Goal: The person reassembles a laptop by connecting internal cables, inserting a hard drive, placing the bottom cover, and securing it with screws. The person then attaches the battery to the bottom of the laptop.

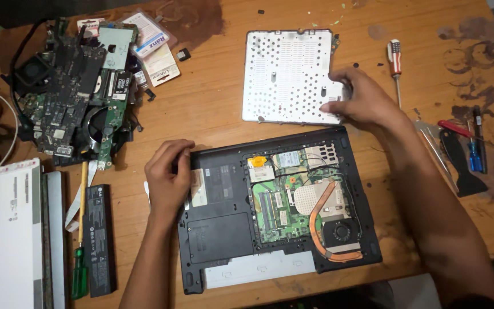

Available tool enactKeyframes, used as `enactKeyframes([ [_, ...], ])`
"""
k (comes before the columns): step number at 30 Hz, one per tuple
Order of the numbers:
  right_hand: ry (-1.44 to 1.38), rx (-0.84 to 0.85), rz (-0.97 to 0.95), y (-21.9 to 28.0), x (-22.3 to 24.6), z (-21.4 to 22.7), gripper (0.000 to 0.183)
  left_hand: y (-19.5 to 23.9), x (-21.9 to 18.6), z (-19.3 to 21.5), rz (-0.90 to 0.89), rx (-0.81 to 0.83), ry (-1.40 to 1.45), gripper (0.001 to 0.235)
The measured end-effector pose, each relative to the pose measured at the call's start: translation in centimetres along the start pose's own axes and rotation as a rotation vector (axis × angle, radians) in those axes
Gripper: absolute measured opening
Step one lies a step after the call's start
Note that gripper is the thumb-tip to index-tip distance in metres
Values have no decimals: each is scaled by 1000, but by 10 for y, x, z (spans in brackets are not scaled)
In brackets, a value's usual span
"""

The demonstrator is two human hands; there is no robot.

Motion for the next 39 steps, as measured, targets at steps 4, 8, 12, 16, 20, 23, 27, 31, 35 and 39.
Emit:
enactKeyframes([
  [4, -486, 1, 11, 16, -2, 9, 56, -1, -5, 1, -41, -15, 34, 13],
  [8, -495, -161, 292, 46, 7, 27, 46, 1, -12, 5, -21, -24, -11, 13],
  [12, -436, -232, 589, 96, 8, 21, 29, 11, -7, -7, 176, 90, 373, 24],
  [16, -426, -85, 847, 121, 22, -7, 22, 34, -5, -34, 203, 482, 1045, 70],
  [20, 206, -145, 1254, 146, 57, -22, 28, 59, 10, -44, 263, 428, 1130, 81],
  [23, 217, -220, 1256, 154, 69, -20, 22, 61, 7, -43, 293, 435, 1298, 88],
  [27, 309, -292, 1290, 162, 79, -17, 20, 52, -19, -36, 333, 497, 1535, 98],
  [31, 411, -325, 1294, 159, 81, -16, 24, 39, -29, -38, 382, 451, 1275, 92],
  [35, 340, -409, 1111, 146, 74, -5, 41, 35, -29, -39, 456, 378, 1178, 86],
  [39, -264, -41, 718, 122, 45, 8, 52, 30, -29, -34, 469, 318, 1242, 83],
])
Point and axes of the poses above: each hand's wrist, its own y-axis away from the middle knuckle, its own z-axis out of the back of the hand, x = y × z, the point moved 6 cm from there along -y, towards the middle knuckle, and after that the axes turned 4 degrees about -y, right-handed, at the moved point
